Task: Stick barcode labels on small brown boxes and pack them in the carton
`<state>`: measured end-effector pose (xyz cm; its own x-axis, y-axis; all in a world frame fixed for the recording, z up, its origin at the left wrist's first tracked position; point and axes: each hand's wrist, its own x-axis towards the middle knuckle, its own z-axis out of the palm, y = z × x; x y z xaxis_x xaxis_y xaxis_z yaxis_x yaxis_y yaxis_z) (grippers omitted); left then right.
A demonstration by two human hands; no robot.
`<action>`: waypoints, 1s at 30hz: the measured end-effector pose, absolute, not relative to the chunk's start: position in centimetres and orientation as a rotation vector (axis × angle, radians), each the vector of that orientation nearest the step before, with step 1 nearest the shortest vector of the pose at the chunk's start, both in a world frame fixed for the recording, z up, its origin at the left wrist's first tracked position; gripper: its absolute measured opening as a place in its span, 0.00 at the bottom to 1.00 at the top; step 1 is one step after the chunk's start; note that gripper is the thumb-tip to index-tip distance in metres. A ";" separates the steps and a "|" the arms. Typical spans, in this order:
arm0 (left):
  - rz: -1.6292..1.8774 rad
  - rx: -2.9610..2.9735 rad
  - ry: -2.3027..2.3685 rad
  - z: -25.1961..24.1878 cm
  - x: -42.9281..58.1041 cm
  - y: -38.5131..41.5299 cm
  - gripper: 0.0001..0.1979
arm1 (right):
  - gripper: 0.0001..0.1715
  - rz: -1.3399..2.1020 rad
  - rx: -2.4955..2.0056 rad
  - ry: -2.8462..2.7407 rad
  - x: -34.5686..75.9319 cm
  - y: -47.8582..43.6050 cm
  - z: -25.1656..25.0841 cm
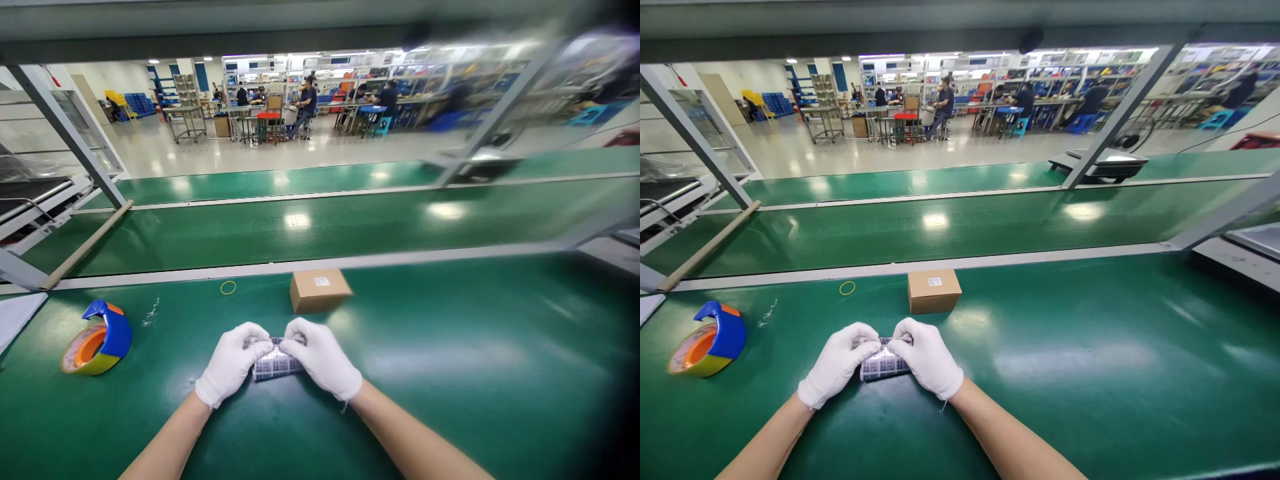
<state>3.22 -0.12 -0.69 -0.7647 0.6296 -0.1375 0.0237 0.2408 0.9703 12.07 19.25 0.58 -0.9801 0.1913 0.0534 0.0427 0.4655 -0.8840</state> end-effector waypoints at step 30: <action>1.720 0.398 1.898 0.2 3.3 0.3 0.19 | 0.22 1.062 0.136 -2.239 12.2 19.3 0.1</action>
